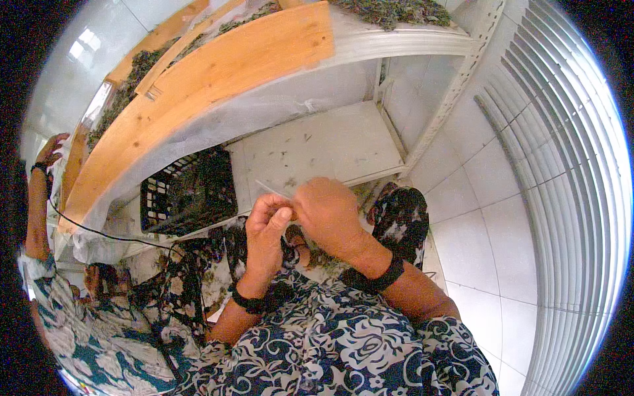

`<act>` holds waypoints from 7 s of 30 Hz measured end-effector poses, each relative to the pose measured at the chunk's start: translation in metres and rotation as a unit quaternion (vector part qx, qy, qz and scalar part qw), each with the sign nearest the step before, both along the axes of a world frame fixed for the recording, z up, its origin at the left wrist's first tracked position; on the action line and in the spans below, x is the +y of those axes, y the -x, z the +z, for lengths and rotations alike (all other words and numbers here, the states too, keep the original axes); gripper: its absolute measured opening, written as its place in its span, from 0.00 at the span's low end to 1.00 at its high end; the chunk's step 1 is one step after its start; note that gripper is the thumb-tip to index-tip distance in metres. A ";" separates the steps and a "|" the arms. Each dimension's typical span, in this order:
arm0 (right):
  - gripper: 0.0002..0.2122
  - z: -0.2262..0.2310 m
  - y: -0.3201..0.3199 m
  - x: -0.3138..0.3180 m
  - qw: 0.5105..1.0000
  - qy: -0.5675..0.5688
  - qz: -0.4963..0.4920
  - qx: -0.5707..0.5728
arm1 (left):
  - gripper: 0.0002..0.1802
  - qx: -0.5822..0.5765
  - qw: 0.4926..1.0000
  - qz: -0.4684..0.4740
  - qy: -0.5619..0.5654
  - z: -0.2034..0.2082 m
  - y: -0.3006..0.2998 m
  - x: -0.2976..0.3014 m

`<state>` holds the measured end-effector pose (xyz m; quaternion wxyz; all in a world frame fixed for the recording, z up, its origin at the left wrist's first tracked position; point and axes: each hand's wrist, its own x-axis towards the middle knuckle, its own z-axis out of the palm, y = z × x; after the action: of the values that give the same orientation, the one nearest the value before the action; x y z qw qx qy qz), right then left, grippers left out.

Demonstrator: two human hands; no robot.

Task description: The person gathers dried leaves by hand from a wooden tray and a shelf, rubs them between their palms, and places them into a plastic bag. They then press the air out of the bag, seal it, and set it aside.

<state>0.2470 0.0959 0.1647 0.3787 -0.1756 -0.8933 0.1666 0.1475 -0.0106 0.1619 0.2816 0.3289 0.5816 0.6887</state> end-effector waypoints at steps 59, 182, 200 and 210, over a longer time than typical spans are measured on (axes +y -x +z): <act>0.07 0.086 0.032 0.012 0.981 0.177 0.042 -0.073 | 0.07 0.010 0.999 0.011 0.051 0.051 0.087 -0.020; 0.08 0.061 0.024 -0.005 0.986 0.077 0.125 -0.080 | 0.06 -0.314 0.946 -0.062 -0.040 0.024 0.035 -0.007; 0.07 0.051 0.018 -0.004 0.924 0.349 0.149 -0.053 | 0.05 -0.299 0.951 -0.065 -0.029 0.016 0.041 -0.010; 0.07 0.041 0.023 -0.005 0.899 0.416 0.134 0.028 | 0.08 -0.330 0.936 -0.093 -0.075 0.022 0.038 -0.004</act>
<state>0.2244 0.0910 0.2061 0.2701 -0.1911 -0.7467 0.5770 0.1100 -0.0149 0.1834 0.4952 0.1562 0.3695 0.7707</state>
